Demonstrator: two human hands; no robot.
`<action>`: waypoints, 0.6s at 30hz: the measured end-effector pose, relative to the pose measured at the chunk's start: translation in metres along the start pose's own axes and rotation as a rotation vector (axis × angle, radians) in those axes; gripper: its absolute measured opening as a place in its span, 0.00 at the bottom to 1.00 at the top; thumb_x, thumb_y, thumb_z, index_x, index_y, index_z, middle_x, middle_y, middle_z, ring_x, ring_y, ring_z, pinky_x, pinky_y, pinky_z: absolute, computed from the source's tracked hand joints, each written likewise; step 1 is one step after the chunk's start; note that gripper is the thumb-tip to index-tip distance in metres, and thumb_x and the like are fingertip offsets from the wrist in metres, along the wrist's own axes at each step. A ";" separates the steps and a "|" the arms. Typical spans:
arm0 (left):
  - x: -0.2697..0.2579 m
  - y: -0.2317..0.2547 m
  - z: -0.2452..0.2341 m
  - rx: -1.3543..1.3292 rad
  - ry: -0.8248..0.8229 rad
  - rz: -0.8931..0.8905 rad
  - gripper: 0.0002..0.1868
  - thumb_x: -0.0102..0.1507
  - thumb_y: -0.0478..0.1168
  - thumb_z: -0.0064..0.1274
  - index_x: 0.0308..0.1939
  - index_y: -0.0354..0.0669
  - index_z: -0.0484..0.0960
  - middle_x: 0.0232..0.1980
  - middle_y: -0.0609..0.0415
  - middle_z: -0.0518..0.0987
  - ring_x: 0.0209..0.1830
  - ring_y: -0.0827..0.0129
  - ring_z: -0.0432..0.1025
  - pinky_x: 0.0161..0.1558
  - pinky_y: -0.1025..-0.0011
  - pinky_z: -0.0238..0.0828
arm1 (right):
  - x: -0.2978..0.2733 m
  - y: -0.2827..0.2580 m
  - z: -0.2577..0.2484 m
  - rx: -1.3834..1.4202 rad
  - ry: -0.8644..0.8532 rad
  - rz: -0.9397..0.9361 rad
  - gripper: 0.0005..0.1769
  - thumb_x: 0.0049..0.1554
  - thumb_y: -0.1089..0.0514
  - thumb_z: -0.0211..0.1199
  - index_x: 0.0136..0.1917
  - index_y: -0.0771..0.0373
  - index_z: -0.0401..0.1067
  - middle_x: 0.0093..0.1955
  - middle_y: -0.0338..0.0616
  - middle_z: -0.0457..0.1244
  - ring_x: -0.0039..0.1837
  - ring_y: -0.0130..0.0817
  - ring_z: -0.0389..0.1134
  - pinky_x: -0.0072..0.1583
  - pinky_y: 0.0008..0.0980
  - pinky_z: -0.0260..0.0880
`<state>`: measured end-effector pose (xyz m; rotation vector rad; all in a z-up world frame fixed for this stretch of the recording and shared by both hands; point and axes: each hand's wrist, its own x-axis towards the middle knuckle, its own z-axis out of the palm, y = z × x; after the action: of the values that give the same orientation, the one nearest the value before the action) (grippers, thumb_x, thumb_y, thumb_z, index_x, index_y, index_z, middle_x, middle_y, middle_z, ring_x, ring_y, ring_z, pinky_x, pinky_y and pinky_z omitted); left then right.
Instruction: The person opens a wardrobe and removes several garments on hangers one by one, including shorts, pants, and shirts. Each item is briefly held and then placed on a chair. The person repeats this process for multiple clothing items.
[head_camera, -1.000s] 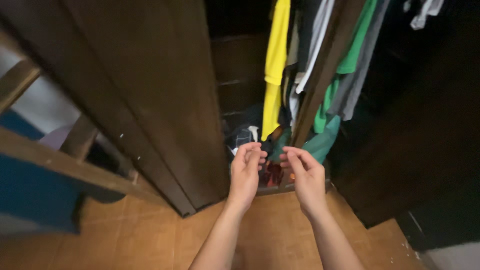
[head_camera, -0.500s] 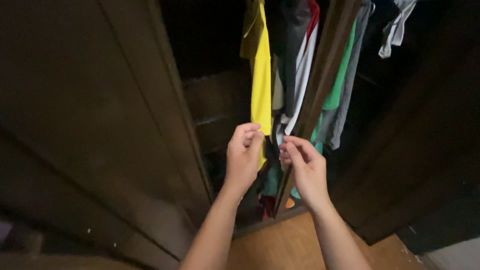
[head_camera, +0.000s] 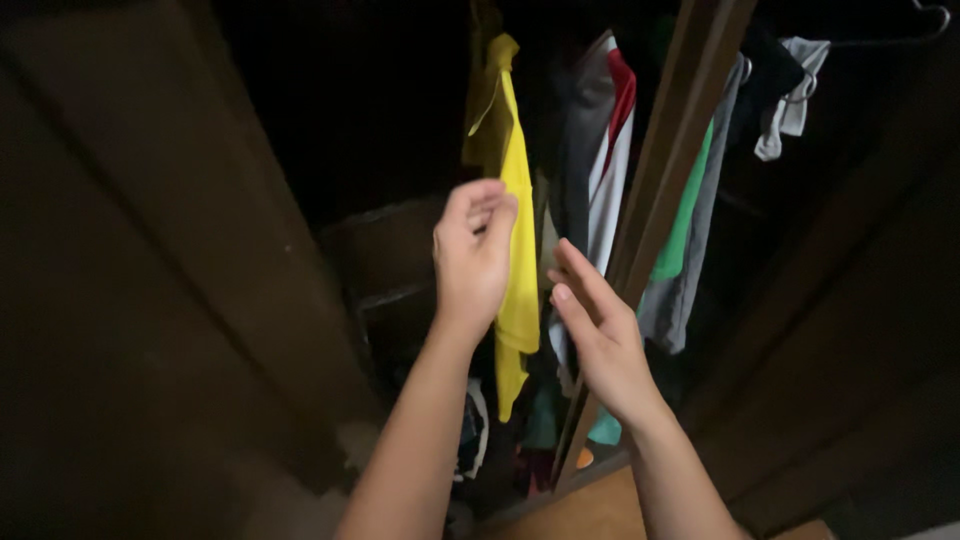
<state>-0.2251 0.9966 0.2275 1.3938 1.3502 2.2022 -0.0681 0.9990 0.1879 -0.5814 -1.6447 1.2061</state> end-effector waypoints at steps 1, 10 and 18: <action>0.010 0.001 0.007 -0.001 0.025 -0.008 0.17 0.66 0.41 0.54 0.55 0.34 0.77 0.50 0.46 0.83 0.50 0.66 0.79 0.53 0.71 0.77 | 0.008 0.000 -0.001 0.003 -0.013 0.007 0.32 0.64 0.54 0.55 0.79 0.65 0.56 0.77 0.47 0.59 0.76 0.35 0.60 0.72 0.33 0.60; 0.096 0.009 0.046 0.276 0.162 -0.136 0.25 0.62 0.51 0.57 0.55 0.37 0.80 0.49 0.46 0.85 0.48 0.63 0.81 0.51 0.67 0.77 | 0.069 0.007 -0.011 0.038 -0.221 -0.081 0.34 0.66 0.53 0.51 0.81 0.64 0.49 0.83 0.47 0.50 0.82 0.37 0.52 0.76 0.34 0.53; 0.129 -0.017 0.065 0.145 0.174 -0.192 0.17 0.62 0.41 0.55 0.50 0.30 0.82 0.41 0.50 0.86 0.41 0.70 0.80 0.45 0.73 0.75 | 0.096 0.014 -0.024 0.114 -0.271 -0.055 0.34 0.66 0.54 0.51 0.81 0.64 0.50 0.83 0.48 0.51 0.81 0.37 0.54 0.76 0.34 0.54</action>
<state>-0.2461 1.1195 0.3020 1.0826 1.6571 2.1772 -0.0880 1.0932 0.2166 -0.3094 -1.7891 1.3747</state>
